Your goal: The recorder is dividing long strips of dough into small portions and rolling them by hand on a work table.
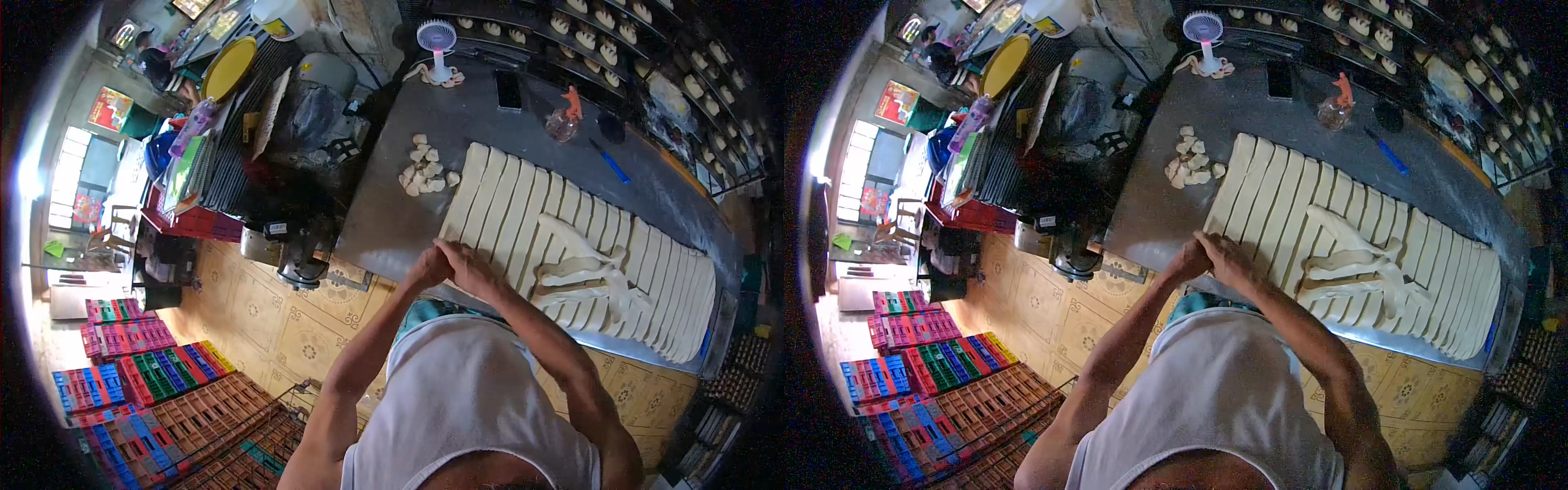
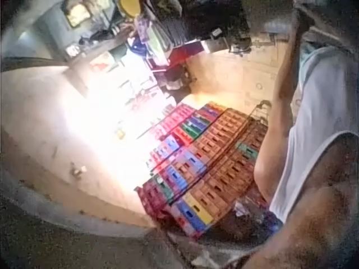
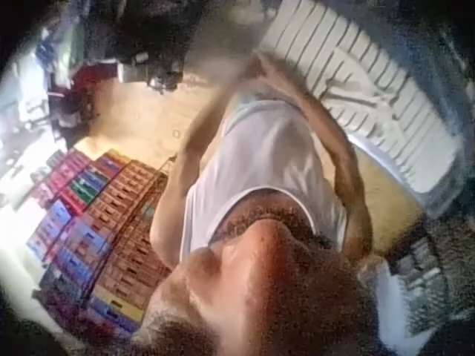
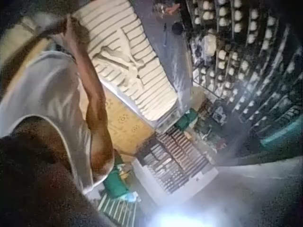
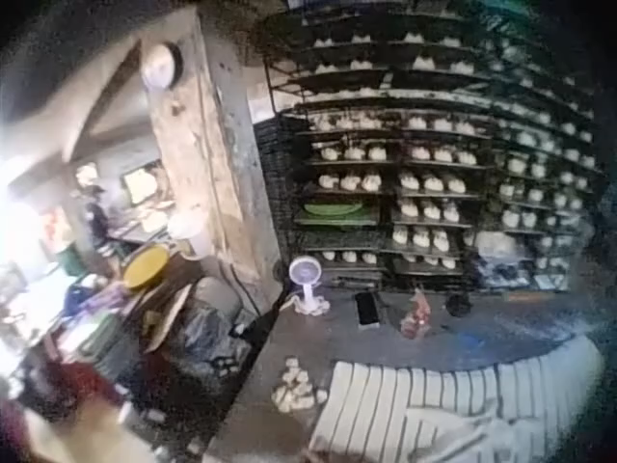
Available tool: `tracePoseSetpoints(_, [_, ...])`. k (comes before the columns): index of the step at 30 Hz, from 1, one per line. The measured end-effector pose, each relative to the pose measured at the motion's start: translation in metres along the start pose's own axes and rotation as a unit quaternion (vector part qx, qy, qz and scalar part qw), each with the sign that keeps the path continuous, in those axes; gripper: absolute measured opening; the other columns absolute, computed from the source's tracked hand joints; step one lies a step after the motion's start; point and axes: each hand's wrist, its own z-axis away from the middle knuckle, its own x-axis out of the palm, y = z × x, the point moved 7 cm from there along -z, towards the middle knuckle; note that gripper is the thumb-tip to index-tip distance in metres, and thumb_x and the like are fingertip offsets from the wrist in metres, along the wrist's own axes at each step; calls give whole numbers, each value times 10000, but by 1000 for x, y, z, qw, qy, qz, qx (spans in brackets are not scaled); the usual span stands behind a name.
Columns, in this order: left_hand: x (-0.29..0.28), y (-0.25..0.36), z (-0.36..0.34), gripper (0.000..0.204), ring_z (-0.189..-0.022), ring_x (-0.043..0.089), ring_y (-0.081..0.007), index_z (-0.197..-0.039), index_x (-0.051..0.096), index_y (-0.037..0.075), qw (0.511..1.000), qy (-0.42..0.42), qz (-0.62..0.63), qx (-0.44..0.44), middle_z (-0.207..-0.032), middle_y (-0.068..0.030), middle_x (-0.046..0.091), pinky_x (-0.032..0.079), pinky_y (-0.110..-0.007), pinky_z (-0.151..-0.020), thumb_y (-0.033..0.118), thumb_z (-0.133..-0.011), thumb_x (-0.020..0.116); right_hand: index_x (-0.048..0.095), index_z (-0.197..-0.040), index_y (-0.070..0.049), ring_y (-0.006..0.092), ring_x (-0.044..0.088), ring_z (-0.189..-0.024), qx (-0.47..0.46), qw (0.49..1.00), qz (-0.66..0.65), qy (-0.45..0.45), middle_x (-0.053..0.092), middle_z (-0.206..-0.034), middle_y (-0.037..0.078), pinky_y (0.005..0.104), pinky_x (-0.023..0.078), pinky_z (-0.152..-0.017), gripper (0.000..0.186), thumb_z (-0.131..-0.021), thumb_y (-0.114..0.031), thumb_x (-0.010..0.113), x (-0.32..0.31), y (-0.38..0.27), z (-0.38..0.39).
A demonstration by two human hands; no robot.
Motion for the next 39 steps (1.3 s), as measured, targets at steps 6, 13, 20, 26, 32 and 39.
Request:
tracePoseSetpoints(6, [-20,80,25,316,-867,668,-442,-840,678,78,961,167,-152,-158,-880,-226,692,547,-507,-735,374,-914,597,491,-1254,11,434,600,-1080,92,993,-63,35,580,-1223,277,506,493,-907,512,-836,-212,683,-10,8,14])
tracePoseSetpoints(13, [-29,86,16,459,-769,658,-455,-862,703,69,962,155,-206,-87,-802,-232,677,530,-523,-676,445,-981,468,604,-1038,-27,465,663,-828,174,982,11,-73,691,-855,233,558,518,-767,301,-874,-279,624,-20,-2,9])
tracePoseSetpoints(20, [-69,44,-23,407,-966,644,-444,-1172,612,40,946,216,-202,-134,-1038,-250,676,524,-504,-788,381,-953,571,640,-933,-88,438,663,-758,-94,986,-103,-97,676,-800,227,516,532,-670,189,-891,-267,599,-63,-83,-8])
tracePoseSetpoints(26, [-32,42,-7,501,-1057,625,-395,-1230,575,38,999,-7,-47,6,-1143,-211,661,506,-487,-880,282,-827,747,546,-1084,9,425,669,-938,202,948,-240,-58,690,-976,235,520,507,-864,240,-918,-164,564,-8,37,-2])
tracePoseSetpoints(32, [6,33,20,414,-917,659,-453,-1066,642,50,979,50,-116,-160,-957,-263,687,529,-509,-788,430,-904,615,496,-1264,-22,434,611,-1067,93,996,-17,4,616,-1170,258,509,500,-901,509,-812,-126,706,-27,-8,22])
tracePoseSetpoints(39, [-25,87,22,410,-718,661,-447,-826,664,83,953,163,-250,-50,-765,-222,675,528,-518,-595,374,-1016,447,608,-1031,6,456,662,-911,197,977,5,-81,685,-949,270,528,531,-795,314,-812,-204,690,15,25,15])
